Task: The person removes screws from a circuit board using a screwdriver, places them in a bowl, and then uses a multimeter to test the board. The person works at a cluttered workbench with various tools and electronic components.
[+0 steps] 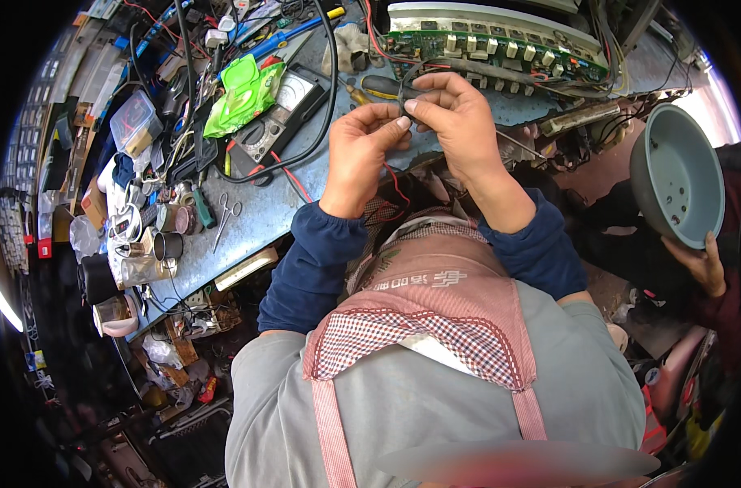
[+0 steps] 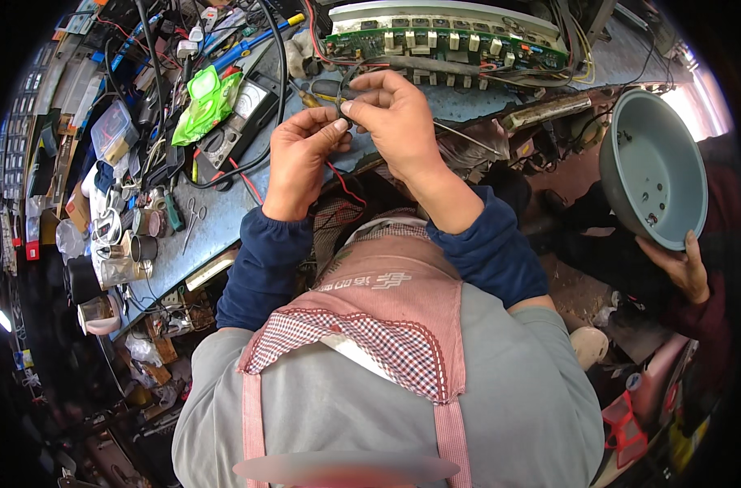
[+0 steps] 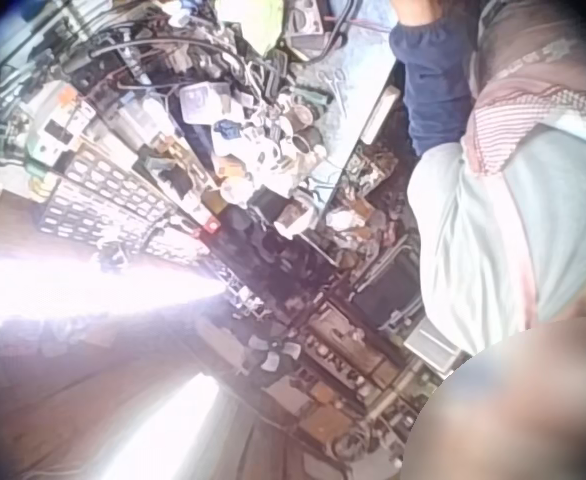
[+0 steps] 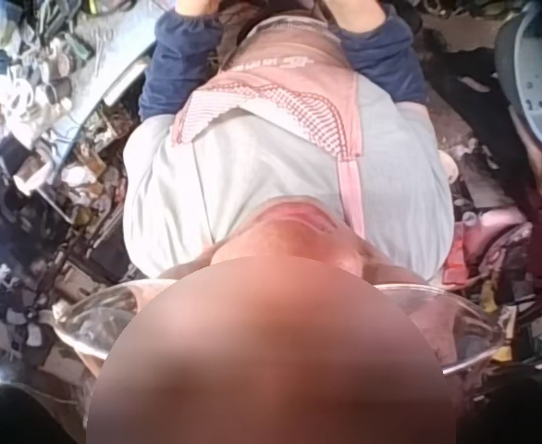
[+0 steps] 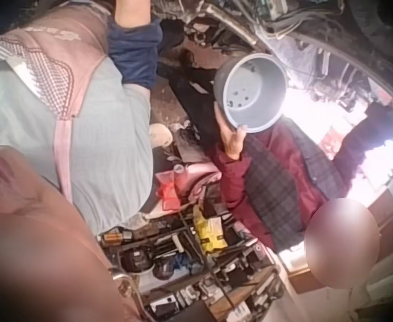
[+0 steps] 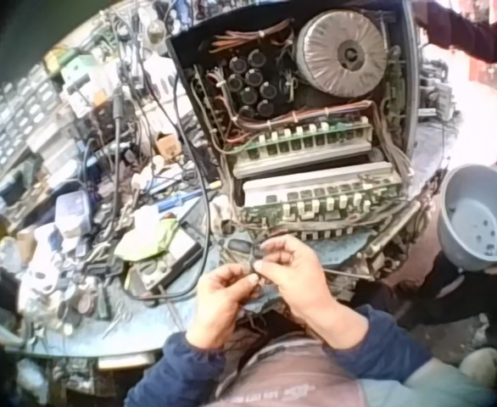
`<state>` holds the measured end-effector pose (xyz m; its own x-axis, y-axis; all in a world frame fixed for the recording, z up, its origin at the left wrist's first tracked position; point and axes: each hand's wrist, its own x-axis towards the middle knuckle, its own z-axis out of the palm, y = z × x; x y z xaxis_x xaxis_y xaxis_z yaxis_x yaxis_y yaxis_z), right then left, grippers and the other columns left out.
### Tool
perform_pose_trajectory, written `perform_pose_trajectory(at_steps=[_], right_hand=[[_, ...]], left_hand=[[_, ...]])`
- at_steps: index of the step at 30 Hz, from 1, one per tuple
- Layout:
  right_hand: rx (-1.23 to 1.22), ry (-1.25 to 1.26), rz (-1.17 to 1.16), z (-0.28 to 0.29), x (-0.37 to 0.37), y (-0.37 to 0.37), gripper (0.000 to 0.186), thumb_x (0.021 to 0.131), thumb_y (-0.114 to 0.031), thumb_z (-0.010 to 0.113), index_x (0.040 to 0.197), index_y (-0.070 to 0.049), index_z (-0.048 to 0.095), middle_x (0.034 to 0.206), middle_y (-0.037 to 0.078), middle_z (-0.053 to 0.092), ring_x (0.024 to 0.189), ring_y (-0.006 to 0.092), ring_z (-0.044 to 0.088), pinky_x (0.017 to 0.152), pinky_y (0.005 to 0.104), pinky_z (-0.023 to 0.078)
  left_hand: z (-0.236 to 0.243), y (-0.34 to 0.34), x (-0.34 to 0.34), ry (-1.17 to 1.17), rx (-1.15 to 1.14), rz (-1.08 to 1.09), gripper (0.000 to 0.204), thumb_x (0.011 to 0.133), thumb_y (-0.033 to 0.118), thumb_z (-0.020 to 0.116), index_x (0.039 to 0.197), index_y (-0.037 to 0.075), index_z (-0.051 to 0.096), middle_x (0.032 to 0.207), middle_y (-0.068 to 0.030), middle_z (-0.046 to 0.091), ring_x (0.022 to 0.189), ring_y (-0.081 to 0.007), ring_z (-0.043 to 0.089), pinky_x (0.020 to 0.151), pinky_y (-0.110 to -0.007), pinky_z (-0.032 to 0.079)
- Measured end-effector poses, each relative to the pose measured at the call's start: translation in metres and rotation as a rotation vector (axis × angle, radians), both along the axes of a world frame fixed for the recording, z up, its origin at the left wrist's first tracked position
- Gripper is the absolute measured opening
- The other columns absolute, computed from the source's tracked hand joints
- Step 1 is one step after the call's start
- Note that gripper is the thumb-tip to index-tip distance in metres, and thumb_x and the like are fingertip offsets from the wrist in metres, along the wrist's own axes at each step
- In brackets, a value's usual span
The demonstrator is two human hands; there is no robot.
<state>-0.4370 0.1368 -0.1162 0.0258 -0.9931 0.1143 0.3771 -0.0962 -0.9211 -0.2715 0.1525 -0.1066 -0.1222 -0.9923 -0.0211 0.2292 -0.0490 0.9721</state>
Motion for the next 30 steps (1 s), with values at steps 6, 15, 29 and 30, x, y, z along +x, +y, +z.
perform_pose_trajectory(at_steps=[6, 15, 29, 30], right_hand=[[-0.109, 0.315, -0.052, 0.002, 0.0, 0.005, 0.016, 0.099, -0.008, 0.075, 0.109, 0.003, 0.079, 0.092, 0.003, 0.074, 0.083, 0.0081, 0.065, 0.074, 0.0245, 0.052], [-0.278, 0.503, -0.072, 0.001, -0.001, 0.004, 0.015, 0.097, -0.009, 0.074, 0.102, 0.005, 0.077, 0.088, 0.006, 0.074, 0.082, 0.0106, 0.065, 0.073, 0.0278, 0.052], [-0.327, 0.418, -0.246, -0.009, 0.011, 0.004, 0.018, 0.102, -0.009, 0.069, 0.111, 0.004, 0.078, 0.097, 0.01, 0.077, 0.084, 0.0127, 0.069, 0.074, 0.0288, 0.054], [-0.333, 0.45, -0.255, -0.008, 0.011, 0.006, 0.019, 0.102, -0.01, 0.069, 0.111, 0.005, 0.077, 0.099, 0.012, 0.078, 0.087, 0.0142, 0.072, 0.075, 0.0295, 0.055]], left_hand=[[-0.005, -0.005, 0.005, -0.04, -0.026, 0.027, 0.019, 0.095, 0.0, 0.078, 0.112, -0.007, 0.074, 0.098, -0.0091, 0.077, 0.081, -0.0142, 0.072, 0.074, -0.027, 0.06], [-0.001, -0.008, 0.015, -0.037, -0.053, 0.067, 0.015, 0.09, -0.004, 0.08, 0.103, -0.008, 0.073, 0.091, -0.0125, 0.077, 0.077, -0.0166, 0.073, 0.073, -0.028, 0.06], [-0.001, -0.008, 0.008, 0.115, 0.057, 0.02, 0.029, 0.102, 0.006, 0.073, 0.127, -0.008, 0.068, 0.106, -0.0117, 0.075, 0.09, -0.0165, 0.073, 0.084, -0.034, 0.065], [-0.004, -0.008, 0.008, 0.1, 0.069, 0.023, 0.028, 0.103, 0.007, 0.073, 0.127, -0.007, 0.068, 0.106, -0.0114, 0.076, 0.09, -0.0165, 0.073, 0.084, -0.034, 0.065]])
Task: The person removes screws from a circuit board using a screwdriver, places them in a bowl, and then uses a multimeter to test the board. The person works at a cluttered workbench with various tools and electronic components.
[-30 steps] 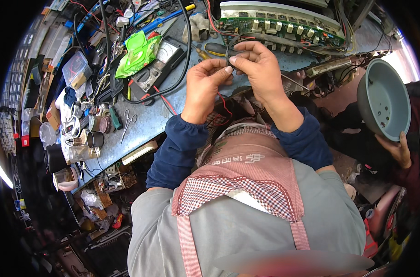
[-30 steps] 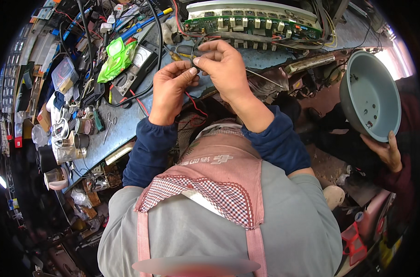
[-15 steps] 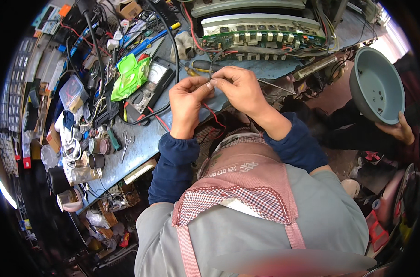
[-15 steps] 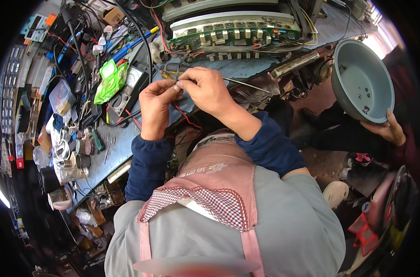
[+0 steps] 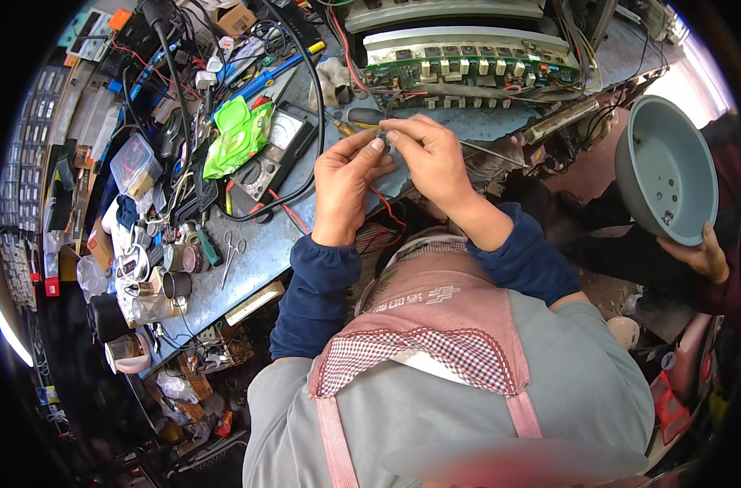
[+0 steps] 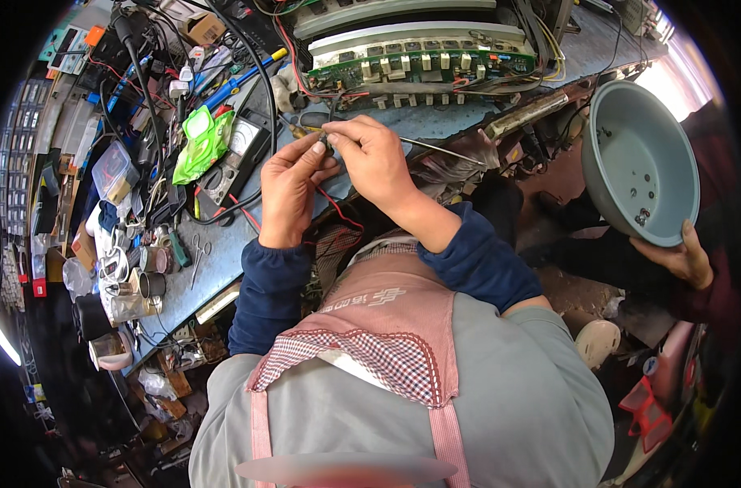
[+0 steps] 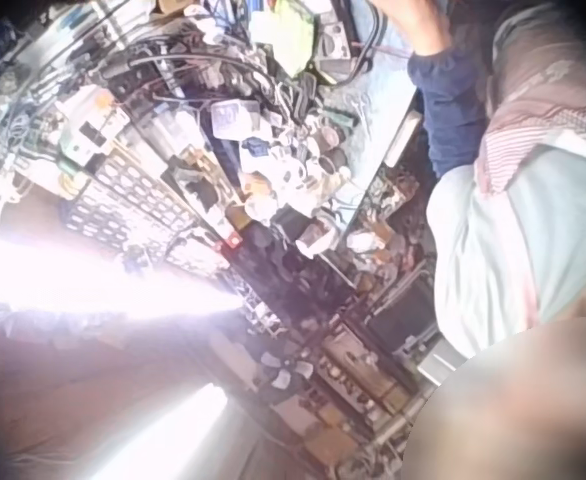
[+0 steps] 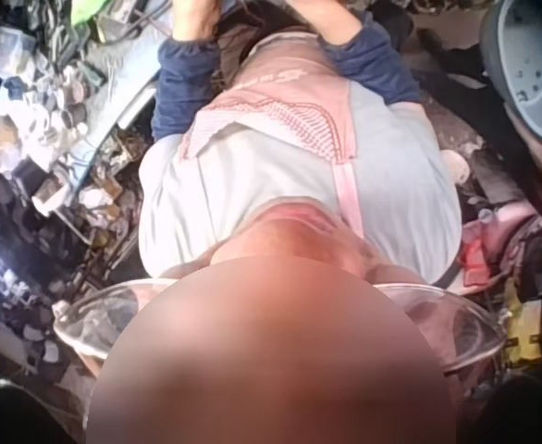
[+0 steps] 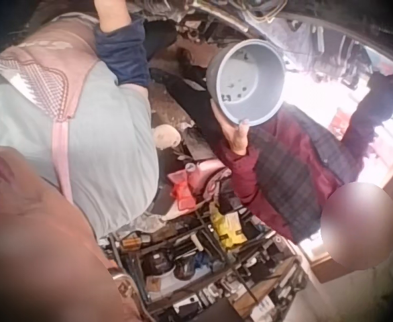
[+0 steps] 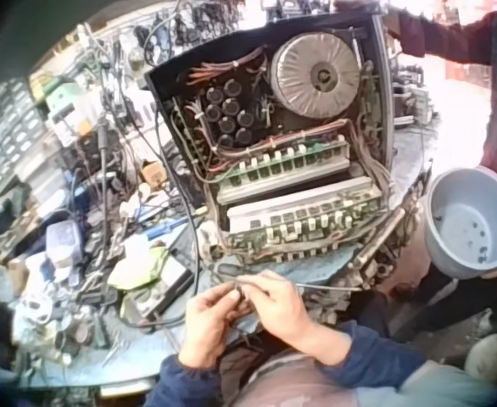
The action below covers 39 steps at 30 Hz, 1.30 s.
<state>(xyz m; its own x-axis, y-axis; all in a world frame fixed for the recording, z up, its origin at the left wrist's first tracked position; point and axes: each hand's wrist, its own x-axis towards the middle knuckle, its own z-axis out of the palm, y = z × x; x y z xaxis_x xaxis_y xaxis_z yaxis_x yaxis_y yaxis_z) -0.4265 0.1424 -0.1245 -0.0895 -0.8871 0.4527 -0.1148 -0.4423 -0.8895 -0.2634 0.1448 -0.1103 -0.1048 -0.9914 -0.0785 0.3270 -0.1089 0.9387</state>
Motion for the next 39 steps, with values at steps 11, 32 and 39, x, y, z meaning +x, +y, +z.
perform_pose_trajectory(at_steps=[11, 32, 39], right_hand=[[0.119, -0.237, 0.021, 0.001, -0.01, 0.022, 0.014, 0.1, -0.003, 0.071, 0.112, 0.003, 0.075, 0.096, 0.006, 0.076, 0.085, 0.0099, 0.068, 0.077, 0.0264, 0.055], [0.629, 0.285, -0.407, -0.162, -0.15, 0.139, 0.015, 0.089, -0.009, 0.076, 0.102, -0.001, 0.079, 0.082, 0.014, 0.076, 0.072, 0.0188, 0.071, 0.069, 0.0336, 0.054], [0.601, 0.649, -0.534, -0.175, -0.173, 0.086, 0.015, 0.09, -0.016, 0.075, 0.098, -0.003, 0.077, 0.088, 0.017, 0.077, 0.081, 0.0322, 0.075, 0.074, 0.0434, 0.058]], left_hand=[[0.001, -0.006, 0.012, 0.352, 0.364, -0.215, 0.011, 0.107, 0.013, 0.066, 0.11, 0.002, 0.07, 0.092, -0.0032, 0.07, 0.082, -0.0146, 0.069, 0.082, -0.034, 0.062], [0.089, -0.066, 0.062, -0.621, -0.641, 0.373, 0.02, 0.105, 0.014, 0.073, 0.115, -0.004, 0.075, 0.095, 0.0004, 0.071, 0.08, -0.0041, 0.056, 0.07, -0.02, 0.045], [0.074, -0.139, 0.038, -0.504, -0.72, 0.424, 0.015, 0.104, 0.011, 0.072, 0.106, -0.003, 0.076, 0.087, -0.0008, 0.071, 0.073, -0.0053, 0.056, 0.066, -0.022, 0.046]])
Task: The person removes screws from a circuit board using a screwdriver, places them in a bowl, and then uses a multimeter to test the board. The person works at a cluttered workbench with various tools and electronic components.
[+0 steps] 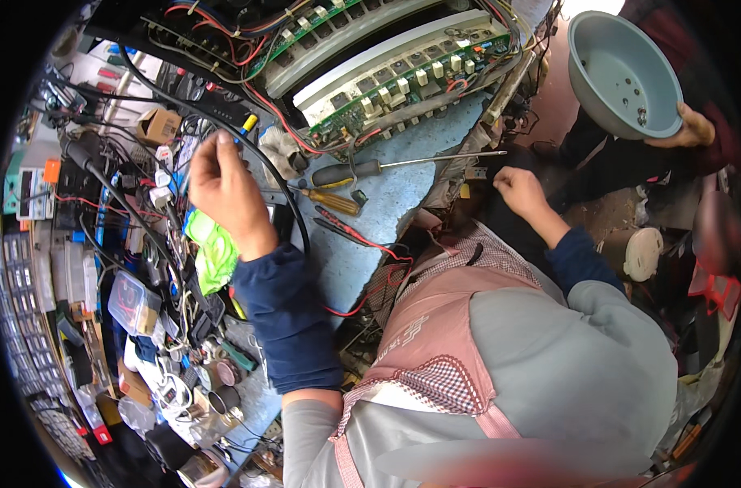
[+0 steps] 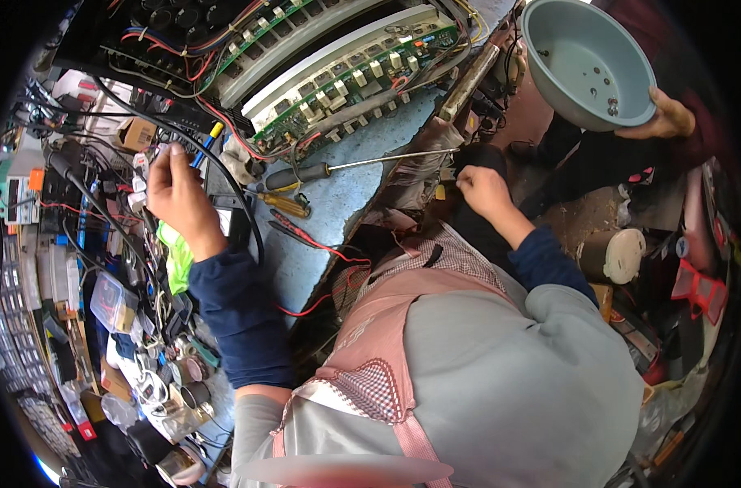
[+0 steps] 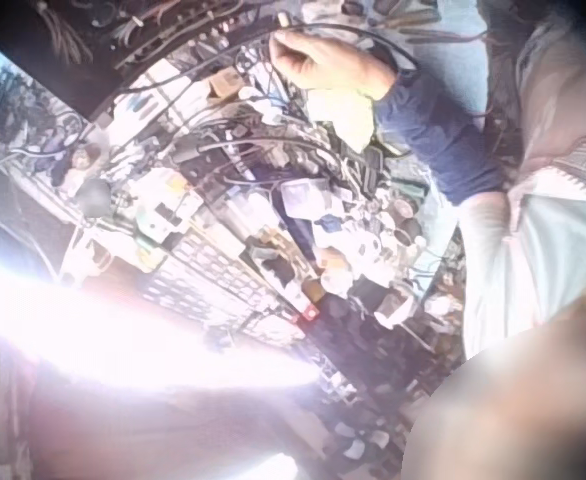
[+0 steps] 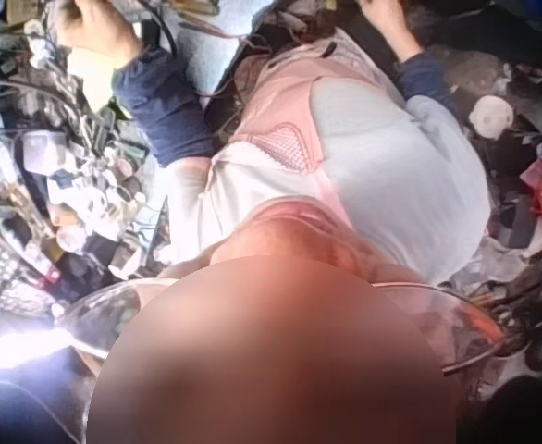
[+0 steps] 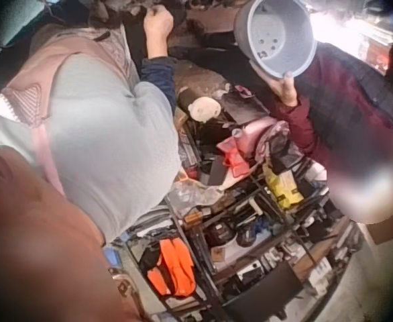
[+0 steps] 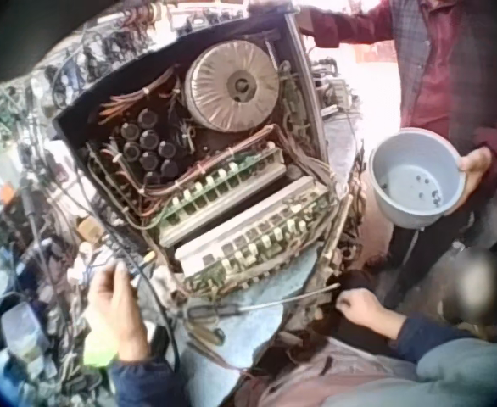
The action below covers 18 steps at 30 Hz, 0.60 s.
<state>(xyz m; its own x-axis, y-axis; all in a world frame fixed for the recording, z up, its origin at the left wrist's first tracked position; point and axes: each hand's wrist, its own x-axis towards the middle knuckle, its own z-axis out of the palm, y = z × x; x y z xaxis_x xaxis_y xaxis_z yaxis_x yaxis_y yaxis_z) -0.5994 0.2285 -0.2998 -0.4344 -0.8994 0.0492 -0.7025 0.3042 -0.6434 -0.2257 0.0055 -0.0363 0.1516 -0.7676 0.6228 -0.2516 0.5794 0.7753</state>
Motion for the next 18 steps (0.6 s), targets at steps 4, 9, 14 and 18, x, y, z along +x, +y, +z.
perform_pose_trajectory(at_steps=[4, 9, 14, 18], right_hand=[[0.049, 0.167, -0.092, -0.022, -0.014, -0.015, 0.018, 0.092, -0.024, 0.075, 0.096, -0.007, 0.076, 0.093, 0.018, 0.076, 0.091, 0.0398, 0.074, 0.078, 0.0502, 0.058], [-0.121, 0.037, -0.149, -0.044, 0.013, -0.044, 0.02, 0.091, -0.03, 0.076, 0.095, -0.01, 0.077, 0.092, 0.017, 0.075, 0.089, 0.041, 0.073, 0.077, 0.051, 0.058], [-0.027, 0.25, 0.175, -0.067, 0.044, -0.059, 0.026, 0.094, -0.038, 0.073, 0.1, -0.013, 0.077, 0.097, 0.015, 0.075, 0.089, 0.04, 0.073, 0.076, 0.0501, 0.059], [-0.062, 0.362, 0.314, -0.062, 0.031, -0.044, 0.028, 0.097, -0.036, 0.069, 0.089, -0.009, 0.071, 0.09, 0.016, 0.073, 0.083, 0.0384, 0.073, 0.071, 0.0507, 0.059]], left_hand=[[-0.06, 0.003, -0.011, 0.255, 0.17, -0.142, 0.014, 0.105, 0.011, 0.071, 0.103, -0.003, 0.074, 0.086, -0.0045, 0.072, 0.074, -0.0074, 0.06, 0.066, -0.024, 0.048], [-0.073, -0.004, -0.003, 0.0, 0.108, -0.087, 0.019, 0.105, 0.013, 0.072, 0.108, -0.005, 0.074, 0.088, -0.0034, 0.073, 0.078, -0.0078, 0.061, 0.072, -0.025, 0.052], [-0.074, 0.003, -0.011, -0.083, 0.139, -0.082, 0.017, 0.104, 0.011, 0.073, 0.109, -0.005, 0.075, 0.091, -0.0038, 0.073, 0.083, -0.0077, 0.064, 0.076, -0.024, 0.053], [-0.086, -0.002, -0.002, -0.24, 0.062, 0.01, 0.012, 0.102, 0.006, 0.073, 0.108, -0.004, 0.075, 0.094, -0.0097, 0.075, 0.086, -0.0131, 0.068, 0.079, -0.028, 0.055]])
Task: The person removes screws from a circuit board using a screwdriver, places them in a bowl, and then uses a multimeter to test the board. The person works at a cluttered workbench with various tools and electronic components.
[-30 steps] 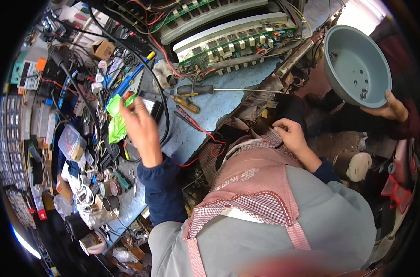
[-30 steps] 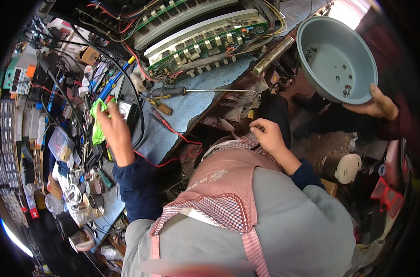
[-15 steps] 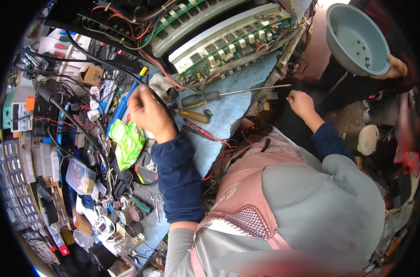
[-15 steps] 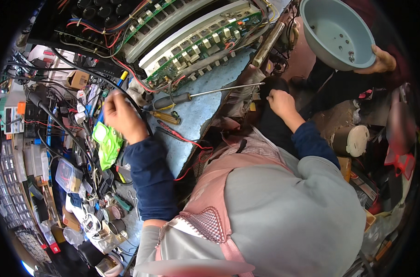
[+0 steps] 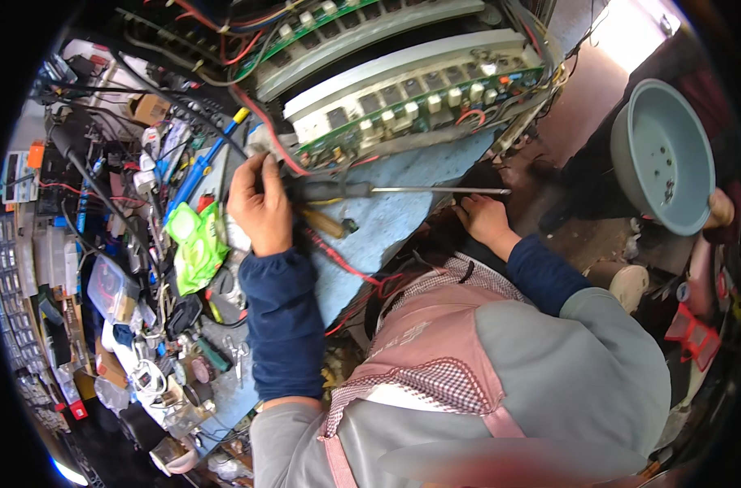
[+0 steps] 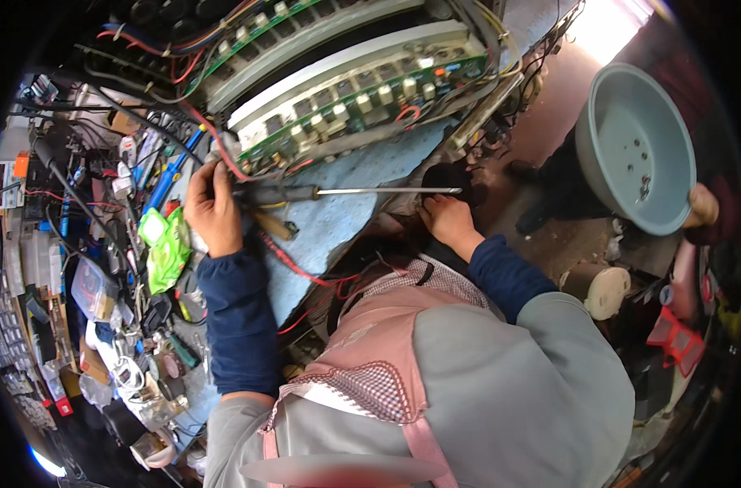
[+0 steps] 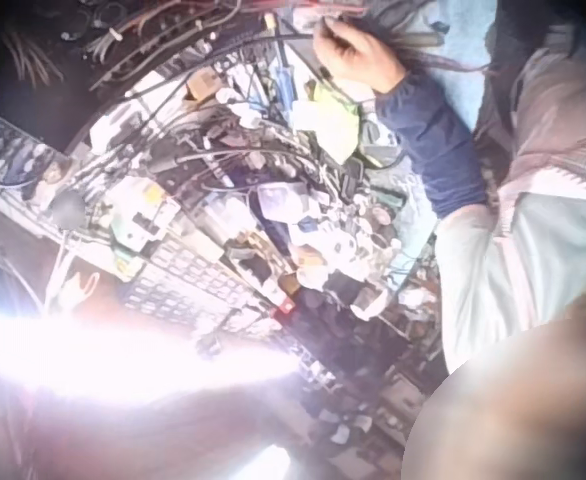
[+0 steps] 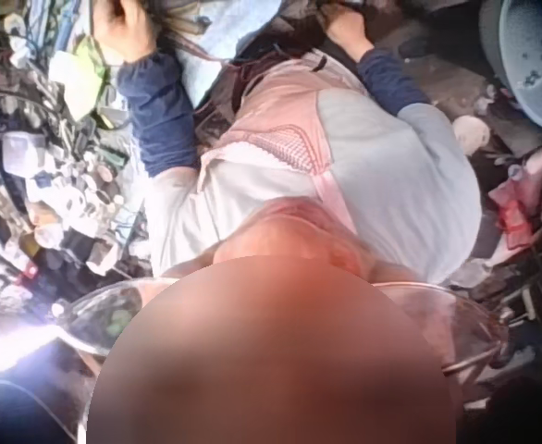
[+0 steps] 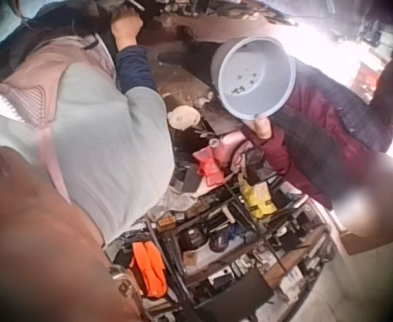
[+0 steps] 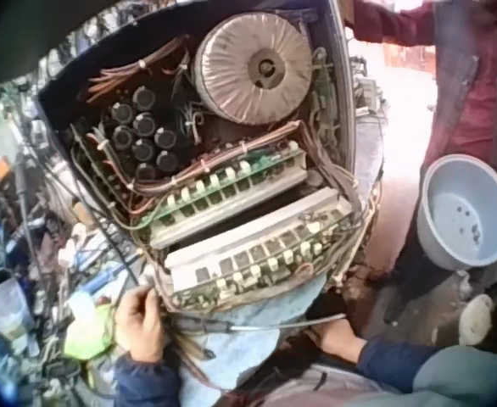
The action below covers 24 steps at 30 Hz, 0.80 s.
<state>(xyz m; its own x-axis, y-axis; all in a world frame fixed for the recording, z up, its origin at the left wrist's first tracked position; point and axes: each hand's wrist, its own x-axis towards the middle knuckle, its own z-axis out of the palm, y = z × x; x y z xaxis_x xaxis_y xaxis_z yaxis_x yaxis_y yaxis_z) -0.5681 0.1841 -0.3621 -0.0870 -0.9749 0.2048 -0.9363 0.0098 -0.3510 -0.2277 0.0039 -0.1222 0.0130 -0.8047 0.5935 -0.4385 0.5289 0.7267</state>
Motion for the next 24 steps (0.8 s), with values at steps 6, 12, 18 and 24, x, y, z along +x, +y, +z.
perform_pose_trajectory(at_steps=[6, 12, 18, 24], right_hand=[[0.047, 0.021, -0.089, -0.007, -0.071, 0.001, 0.025, 0.099, -0.033, 0.066, 0.091, -0.01, 0.067, 0.091, 0.014, 0.07, 0.083, 0.0412, 0.071, 0.067, 0.0545, 0.057], [0.141, 0.03, -0.177, -0.02, -0.099, -0.008, 0.028, 0.101, -0.037, 0.064, 0.094, -0.01, 0.069, 0.095, 0.015, 0.072, 0.084, 0.0408, 0.072, 0.069, 0.0526, 0.059], [-0.071, -0.105, -0.179, -0.022, -0.106, 0.009, 0.025, 0.099, -0.032, 0.071, 0.091, -0.008, 0.069, 0.086, 0.017, 0.069, 0.078, 0.0365, 0.072, 0.067, 0.0509, 0.056], [-0.442, -1.136, -0.419, 0.042, -0.09, 0.008, 0.01, 0.104, -0.01, 0.071, 0.102, -0.001, 0.069, 0.083, -0.001, 0.064, 0.076, 0.0051, 0.056, 0.067, 0.0247, 0.046]], left_hand=[[0.004, 0.014, -0.002, -0.221, -0.098, 0.063, 0.01, 0.1, 0.005, 0.073, 0.108, -0.001, 0.075, 0.089, -0.0118, 0.07, 0.081, -0.0232, 0.065, 0.075, -0.033, 0.051], [0.005, 0.015, 0.002, -0.232, -0.104, 0.092, 0.01, 0.101, 0.002, 0.073, 0.11, -0.002, 0.074, 0.094, -0.0121, 0.071, 0.082, -0.0203, 0.067, 0.077, -0.031, 0.053], [0.013, 0.026, -0.007, 0.182, 0.044, 0.014, 0.019, 0.109, 0.01, 0.067, 0.121, -0.004, 0.071, 0.102, -0.0069, 0.074, 0.085, -0.0109, 0.066, 0.076, -0.025, 0.053], [0.04, 0.044, -0.03, 0.471, 0.438, -0.158, 0.031, 0.11, 0.027, 0.065, 0.123, 0.0, 0.069, 0.097, -0.0039, 0.07, 0.086, -0.0105, 0.066, 0.081, -0.028, 0.056]])
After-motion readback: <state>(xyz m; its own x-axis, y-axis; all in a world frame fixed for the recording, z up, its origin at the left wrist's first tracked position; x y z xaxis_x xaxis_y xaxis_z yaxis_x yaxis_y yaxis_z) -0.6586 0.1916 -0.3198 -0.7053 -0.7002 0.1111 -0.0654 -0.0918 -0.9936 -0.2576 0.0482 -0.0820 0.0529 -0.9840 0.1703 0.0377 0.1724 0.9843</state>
